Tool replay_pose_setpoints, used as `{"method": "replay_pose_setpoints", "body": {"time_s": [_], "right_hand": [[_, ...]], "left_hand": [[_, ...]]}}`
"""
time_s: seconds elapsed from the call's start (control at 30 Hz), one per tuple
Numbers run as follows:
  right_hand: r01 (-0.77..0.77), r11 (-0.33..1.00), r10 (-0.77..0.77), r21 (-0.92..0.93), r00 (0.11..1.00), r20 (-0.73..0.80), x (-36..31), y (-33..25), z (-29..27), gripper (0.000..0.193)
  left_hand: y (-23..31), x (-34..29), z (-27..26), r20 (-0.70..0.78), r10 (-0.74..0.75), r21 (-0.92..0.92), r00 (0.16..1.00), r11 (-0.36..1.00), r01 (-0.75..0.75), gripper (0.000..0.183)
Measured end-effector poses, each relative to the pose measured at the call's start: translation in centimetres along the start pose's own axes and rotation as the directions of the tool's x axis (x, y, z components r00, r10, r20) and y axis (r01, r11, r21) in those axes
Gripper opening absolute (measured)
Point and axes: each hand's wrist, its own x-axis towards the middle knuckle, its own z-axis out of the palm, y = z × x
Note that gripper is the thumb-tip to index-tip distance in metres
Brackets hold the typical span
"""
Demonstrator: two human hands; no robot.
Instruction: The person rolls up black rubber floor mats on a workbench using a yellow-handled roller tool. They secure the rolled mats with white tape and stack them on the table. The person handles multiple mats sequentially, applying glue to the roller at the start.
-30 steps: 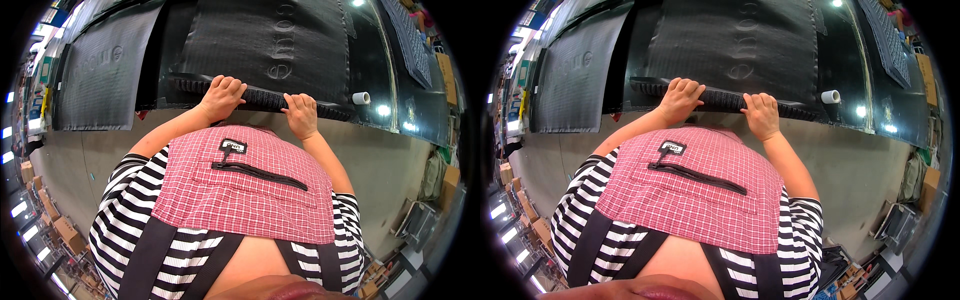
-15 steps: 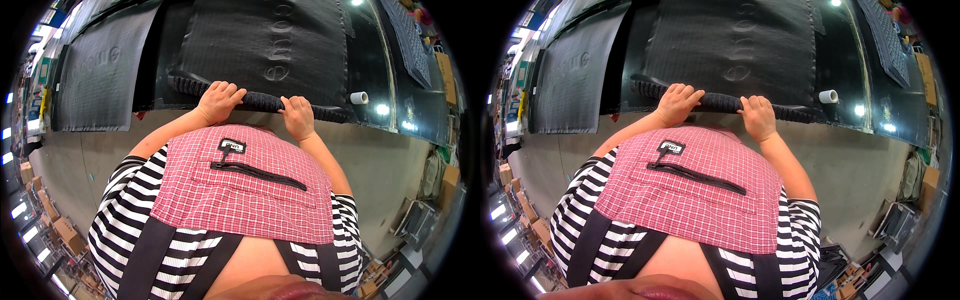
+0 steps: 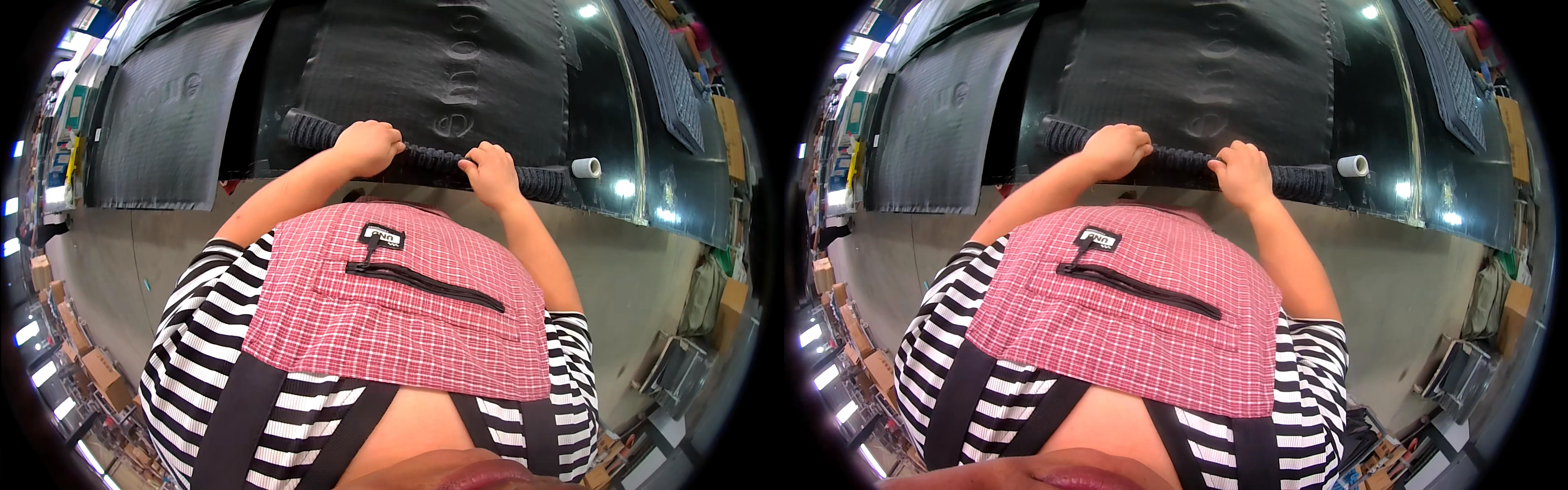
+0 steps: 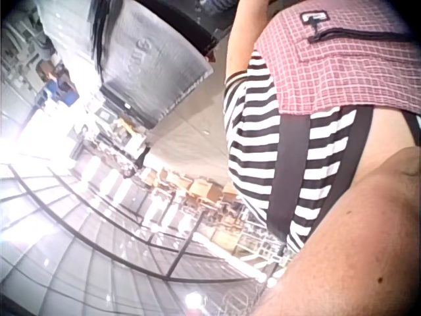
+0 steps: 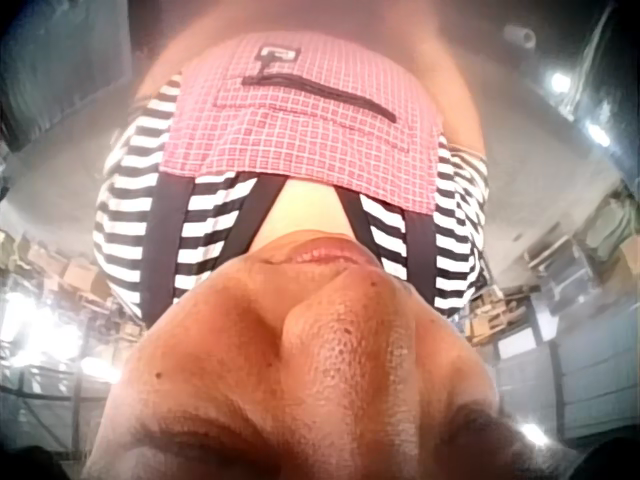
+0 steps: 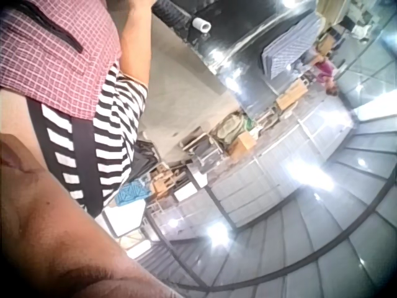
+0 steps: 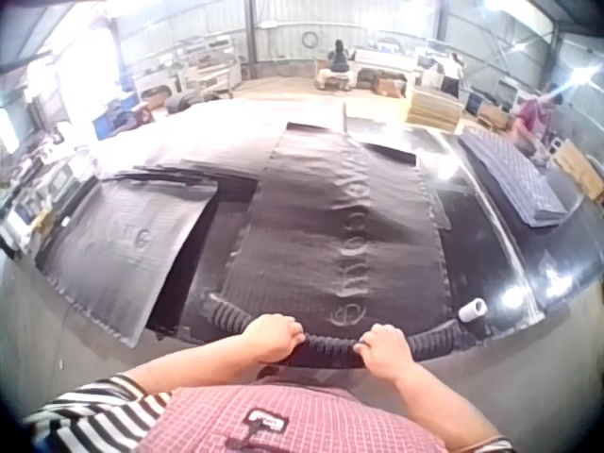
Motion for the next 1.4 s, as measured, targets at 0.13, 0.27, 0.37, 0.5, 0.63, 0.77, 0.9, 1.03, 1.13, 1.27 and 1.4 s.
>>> {"method": "replay_pose_setpoints", "body": {"time_s": [0.13,0.27,0.37,0.5,0.63,0.77,0.9,1.03,1.13,1.27,1.4], "right_hand": [[-0.356,0.920,0.245,0.162,0.847,0.472,3.3,0.7,-2.2,0.032],[-0.367,0.916,0.303,0.161,0.897,0.323,4.3,1.5,-1.5,0.031],[-0.322,0.942,0.278,0.092,0.905,0.322,3.9,0.5,-2.3,0.034],[-0.185,0.977,0.163,0.109,0.969,0.184,2.0,0.5,-1.6,0.035],[0.026,0.985,-0.031,0.171,0.999,0.028,0.4,1.0,-1.5,0.025],[0.279,0.957,-0.271,0.077,0.957,-0.101,-1.4,3.6,-2.8,0.020],[0.157,0.979,-0.176,-0.128,0.971,-0.162,-3.1,5.1,-3.0,0.021],[0.025,0.984,-0.054,-0.178,0.986,-0.155,-3.1,5.1,-1.9,0.030],[-0.073,0.979,0.066,-0.191,0.997,-0.043,-2.2,4.8,-1.9,0.039],[-0.177,0.971,0.193,-0.158,0.977,0.094,-1.0,5.0,-2.7,0.048],[-0.262,0.960,0.275,-0.100,0.951,0.139,-0.9,4.6,-3.2,0.048]], "left_hand": [[-0.7,1.8,-1.7,0.137,-0.066,-0.127,0.988,0.988,0.084,0.028],[-0.2,2.6,-2.6,0.157,-0.113,-0.084,0.981,0.988,0.127,0.029],[-0.7,2.2,-1.6,0.096,-0.067,-0.065,0.993,0.995,0.074,0.027],[-1.0,0.4,0.7,-0.154,0.030,0.005,0.988,1.000,-0.030,0.024],[-1.5,-0.6,1.6,-0.255,0.146,0.243,0.956,0.966,-0.083,0.033],[-0.5,-0.7,0.4,-0.124,0.059,0.300,0.991,0.954,-0.019,0.042],[-0.4,0.4,-0.2,0.014,0.019,0.246,1.000,0.969,-0.022,0.050],[-0.2,0.6,0.1,0.019,-0.042,0.204,0.999,0.978,0.037,0.049],[-0.5,0.7,-0.6,0.074,-0.030,0.136,0.997,0.990,0.020,0.045],[-3.5,-1.4,-1.9,-0.056,0.117,0.082,0.992,0.990,-0.112,0.036],[-6.6,-4.3,0.2,-0.397,0.205,0.299,0.895,0.951,-0.085,0.033]]}}
